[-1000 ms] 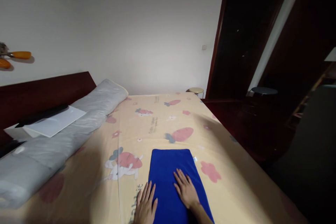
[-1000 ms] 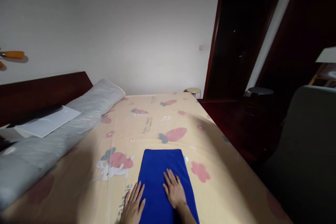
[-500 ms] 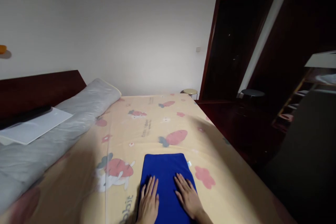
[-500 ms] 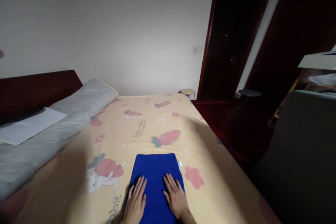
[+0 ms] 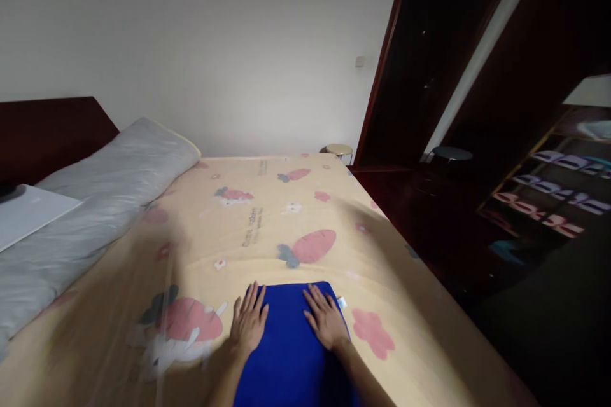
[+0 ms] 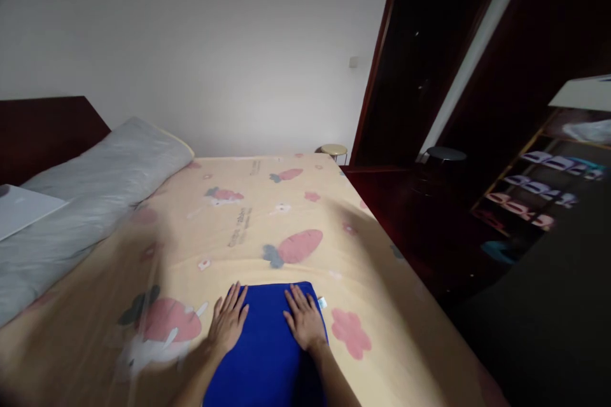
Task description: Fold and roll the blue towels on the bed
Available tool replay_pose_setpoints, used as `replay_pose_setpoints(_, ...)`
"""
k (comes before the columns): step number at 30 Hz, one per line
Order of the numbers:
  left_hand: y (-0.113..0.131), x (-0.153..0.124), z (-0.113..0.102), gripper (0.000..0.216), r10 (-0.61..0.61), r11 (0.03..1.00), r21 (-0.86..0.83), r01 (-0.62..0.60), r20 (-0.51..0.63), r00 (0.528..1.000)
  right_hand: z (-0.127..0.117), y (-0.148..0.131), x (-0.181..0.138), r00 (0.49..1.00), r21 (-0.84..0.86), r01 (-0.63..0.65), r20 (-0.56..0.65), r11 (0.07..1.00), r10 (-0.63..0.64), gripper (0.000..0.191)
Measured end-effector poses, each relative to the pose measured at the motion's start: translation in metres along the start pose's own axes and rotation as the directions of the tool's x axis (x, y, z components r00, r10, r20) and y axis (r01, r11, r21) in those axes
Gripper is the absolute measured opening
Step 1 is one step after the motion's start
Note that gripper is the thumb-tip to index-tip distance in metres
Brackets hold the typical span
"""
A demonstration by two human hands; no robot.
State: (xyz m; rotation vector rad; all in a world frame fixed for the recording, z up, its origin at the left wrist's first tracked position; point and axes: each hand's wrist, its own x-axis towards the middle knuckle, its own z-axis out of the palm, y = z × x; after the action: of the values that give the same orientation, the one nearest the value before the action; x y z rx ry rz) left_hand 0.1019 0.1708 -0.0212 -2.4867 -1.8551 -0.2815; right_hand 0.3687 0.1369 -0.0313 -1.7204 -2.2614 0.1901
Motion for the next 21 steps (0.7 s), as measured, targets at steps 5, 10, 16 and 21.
replay_pose_setpoints(5, -0.006, 0.001, -0.012, 0.052, -0.084, 0.996, 0.039, 0.083, 0.014, 0.996, -0.001, 0.034, 0.003, 0.989, -0.082, -0.115, -0.101, 0.990, 0.106, 0.060)
replay_pose_setpoints(10, 0.038, -0.004, -0.010, 0.054, -0.107, 0.985, 0.121, 0.123, -0.128, 0.986, 0.005, -0.017, 0.006, 0.971, -0.070, -0.194, -0.156, 0.978, 0.182, 0.062)
replay_pose_setpoints(16, 0.081, -0.048, 0.026, 0.060, 0.119, 0.988, 0.117, -0.097, -0.201, 0.972, 0.016, -0.088, -0.019, 0.984, 0.063, -0.178, 0.038, 0.982, 0.176, 0.051)
replay_pose_setpoints(21, 0.081, -0.087, 0.037, 0.065, 0.135, 0.984, 0.152, -0.097, -0.263, 0.955, 0.016, -0.108, -0.053, 0.980, 0.116, -0.195, 0.073, 0.974, 0.187, 0.053)
